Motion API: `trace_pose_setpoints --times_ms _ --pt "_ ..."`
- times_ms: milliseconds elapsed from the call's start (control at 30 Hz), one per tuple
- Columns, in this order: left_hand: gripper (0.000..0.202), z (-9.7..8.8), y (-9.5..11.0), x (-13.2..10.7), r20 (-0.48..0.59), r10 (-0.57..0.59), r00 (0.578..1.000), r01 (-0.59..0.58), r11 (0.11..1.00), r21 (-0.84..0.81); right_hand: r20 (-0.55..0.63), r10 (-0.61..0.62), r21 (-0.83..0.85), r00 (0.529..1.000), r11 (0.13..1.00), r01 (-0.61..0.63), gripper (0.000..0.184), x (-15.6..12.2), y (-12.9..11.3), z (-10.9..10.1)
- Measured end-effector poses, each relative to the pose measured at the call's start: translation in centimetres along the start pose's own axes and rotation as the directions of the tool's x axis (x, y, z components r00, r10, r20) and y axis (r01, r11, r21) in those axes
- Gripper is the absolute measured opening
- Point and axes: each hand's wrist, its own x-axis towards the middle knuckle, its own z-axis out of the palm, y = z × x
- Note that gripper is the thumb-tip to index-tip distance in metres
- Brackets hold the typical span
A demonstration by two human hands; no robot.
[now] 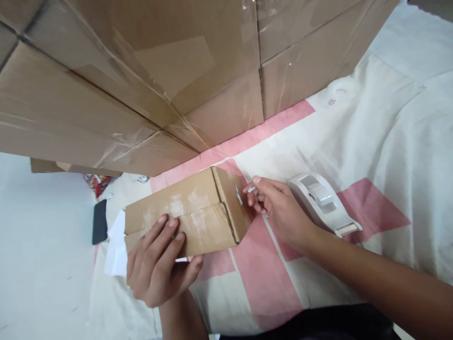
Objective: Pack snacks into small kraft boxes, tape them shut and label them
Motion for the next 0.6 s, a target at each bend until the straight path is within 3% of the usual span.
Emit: trace_pose_setpoints --times_ms 133,300,467,600 --pt "0.033 -0.02 -0.20 -0.14 0.012 -0.001 1.000 0.001 1.000 0.024 0.005 0.007 -0.059 1.000 0.998 -0.007 0.011 -0.06 -0.28 0.07" --pt "0.034 -0.27 -0.36 -0.27 0.045 0.003 0.999 -0.004 1.000 0.024 0.035 0.002 -0.090 0.999 0.996 0.001 0.012 0.01 -0.24 0.23" --pt "0.036 -0.26 -0.17 -0.06 0.041 -0.002 0.999 0.002 1.000 0.012 0.053 -0.014 -0.153 0.998 0.988 0.022 0.041 -0.18 -0.25 0.20" --pt "0.033 -0.28 -0.15 0.01 0.048 -0.005 0.999 0.004 1.000 0.025 0.026 0.006 -0.165 1.000 0.986 -0.001 0.047 -0.13 -0.11 0.07"
